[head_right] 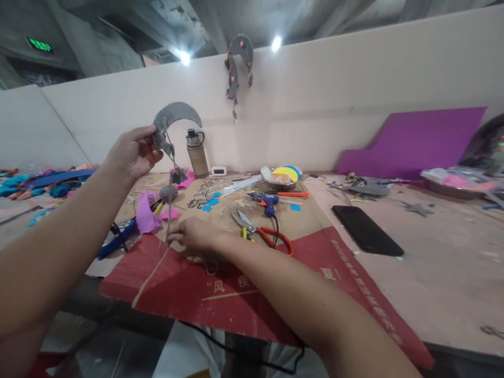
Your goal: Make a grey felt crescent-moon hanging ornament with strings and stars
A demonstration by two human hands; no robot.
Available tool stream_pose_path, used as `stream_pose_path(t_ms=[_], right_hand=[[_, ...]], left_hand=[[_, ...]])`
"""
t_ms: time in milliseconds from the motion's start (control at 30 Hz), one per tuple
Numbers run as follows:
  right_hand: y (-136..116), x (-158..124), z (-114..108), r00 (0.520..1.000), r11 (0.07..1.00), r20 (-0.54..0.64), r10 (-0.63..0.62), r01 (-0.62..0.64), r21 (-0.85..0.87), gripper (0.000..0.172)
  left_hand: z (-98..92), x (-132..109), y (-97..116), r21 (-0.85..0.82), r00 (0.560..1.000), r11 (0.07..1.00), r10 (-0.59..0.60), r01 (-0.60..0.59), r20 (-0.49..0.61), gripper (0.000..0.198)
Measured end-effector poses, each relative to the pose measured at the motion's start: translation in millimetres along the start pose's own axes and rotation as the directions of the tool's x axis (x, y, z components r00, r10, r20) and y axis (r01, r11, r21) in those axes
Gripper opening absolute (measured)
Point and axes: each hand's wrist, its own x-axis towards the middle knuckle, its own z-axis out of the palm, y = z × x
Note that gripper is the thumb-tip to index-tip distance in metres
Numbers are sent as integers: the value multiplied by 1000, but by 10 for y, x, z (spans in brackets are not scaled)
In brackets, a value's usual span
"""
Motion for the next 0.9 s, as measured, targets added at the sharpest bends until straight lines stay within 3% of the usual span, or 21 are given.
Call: stream_pose_path(t_ms=[200, 333, 400, 500, 600, 667, 733, 800, 900], right_hand=[[-190, -69, 91, 940, 983, 314, -132, 164, -79, 21], [-271, -99, 123, 905, 968, 392, -167, 226, -109, 22], [-304, -117, 113, 916, 962, 365, -166, 232, -145, 21], [-337, -139, 58, 971, 969, 233, -49, 102, -224, 19], [-327, -135, -23, 984, 957, -84, 155, -171, -235, 25], [-288, -114, -77, 905, 930, -354, 237, -317, -187, 27], [-225, -82, -123, 801, 902, -515, 307, -418, -112, 39], [-148, -46, -156, 734, 880, -567, 374, -474, -34, 58], [-38, -1, -173, 705, 892, -578, 411, -443, 93, 85]], left_hand=[[-51, 56, 18, 83, 998, 995, 62, -63, 7, 8], [-44, 32, 45, 84, 999, 995, 49, -49, -3, 4], [-40, 29, 56, 69, 999, 997, 38, -37, -5, 3], [-35, 30, 81, 41, 1000, 999, 21, -21, -8, 2], [-24, 19, 111, 3, 1000, 1000, -12, 12, -13, 5], [-11, 1, 126, -6, 999, 999, -36, 36, 2, 6], [4, -15, 130, -6, 998, 999, -45, 45, 34, 7], [17, -20, 126, -11, 997, 999, -46, 47, 61, 9], [34, -6, 113, -27, 995, 998, -47, 50, 91, 11]])
